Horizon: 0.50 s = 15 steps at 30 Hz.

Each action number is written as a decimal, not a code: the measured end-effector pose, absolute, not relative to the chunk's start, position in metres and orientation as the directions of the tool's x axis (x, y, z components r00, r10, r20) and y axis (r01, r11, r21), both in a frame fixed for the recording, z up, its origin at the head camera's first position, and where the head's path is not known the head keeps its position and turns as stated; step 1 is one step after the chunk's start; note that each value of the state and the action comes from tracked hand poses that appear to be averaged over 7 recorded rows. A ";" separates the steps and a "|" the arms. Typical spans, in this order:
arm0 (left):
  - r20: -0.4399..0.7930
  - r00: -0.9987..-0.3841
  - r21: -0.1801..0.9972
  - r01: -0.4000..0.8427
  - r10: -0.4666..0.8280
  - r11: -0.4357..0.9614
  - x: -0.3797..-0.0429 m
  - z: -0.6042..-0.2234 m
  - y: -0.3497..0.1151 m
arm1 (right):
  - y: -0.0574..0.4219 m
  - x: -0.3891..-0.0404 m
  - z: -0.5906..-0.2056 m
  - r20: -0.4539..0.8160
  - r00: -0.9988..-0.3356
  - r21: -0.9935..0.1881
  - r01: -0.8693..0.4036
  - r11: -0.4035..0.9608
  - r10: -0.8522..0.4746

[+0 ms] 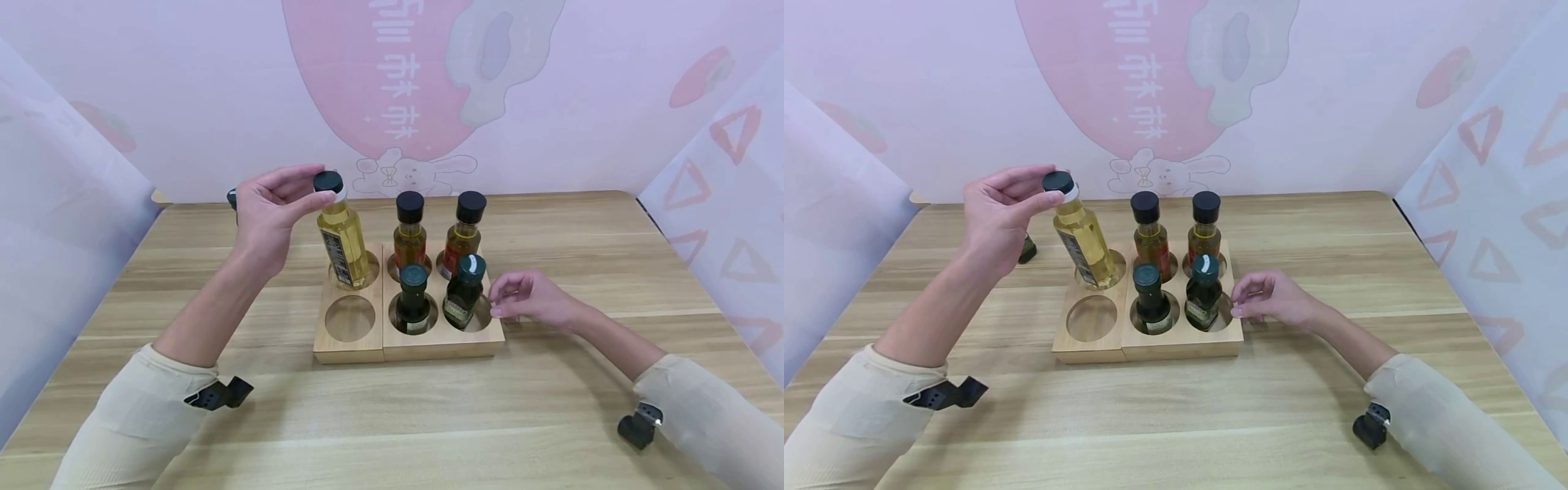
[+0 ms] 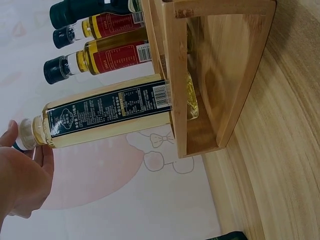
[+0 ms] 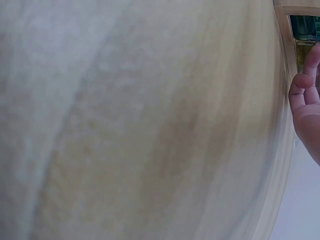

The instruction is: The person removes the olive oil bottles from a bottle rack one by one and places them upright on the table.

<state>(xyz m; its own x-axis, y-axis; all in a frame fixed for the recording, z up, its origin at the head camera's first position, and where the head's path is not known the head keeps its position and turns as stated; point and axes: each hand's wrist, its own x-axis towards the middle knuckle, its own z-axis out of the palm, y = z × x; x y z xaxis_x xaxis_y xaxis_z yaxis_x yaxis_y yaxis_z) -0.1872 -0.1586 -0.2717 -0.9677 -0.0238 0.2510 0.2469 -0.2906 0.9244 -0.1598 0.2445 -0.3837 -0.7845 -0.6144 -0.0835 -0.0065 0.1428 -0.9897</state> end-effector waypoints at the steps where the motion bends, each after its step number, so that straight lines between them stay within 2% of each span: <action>1: 0.258 -0.966 0.923 0.255 -0.028 -0.289 -0.187 -0.272 -0.159 | 0.244 -0.160 -0.384 -0.083 -0.785 -0.990 -0.007 0.144 -0.613; 15: 0.297 -0.951 0.903 0.309 -0.085 -0.298 -0.188 -0.268 -0.161 | 0.244 -0.159 -0.383 -0.093 -0.790 -0.989 0.004 0.148 -0.605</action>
<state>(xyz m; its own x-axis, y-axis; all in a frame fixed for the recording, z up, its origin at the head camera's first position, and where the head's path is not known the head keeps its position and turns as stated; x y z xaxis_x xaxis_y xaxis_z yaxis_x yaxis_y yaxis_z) -0.1881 -0.1612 -0.2681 -0.9510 -0.0854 0.2973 0.3091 -0.2985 0.9030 -0.1592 0.2444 -0.3833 -0.7905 -0.6053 -0.0935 0.0037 0.1479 -0.9890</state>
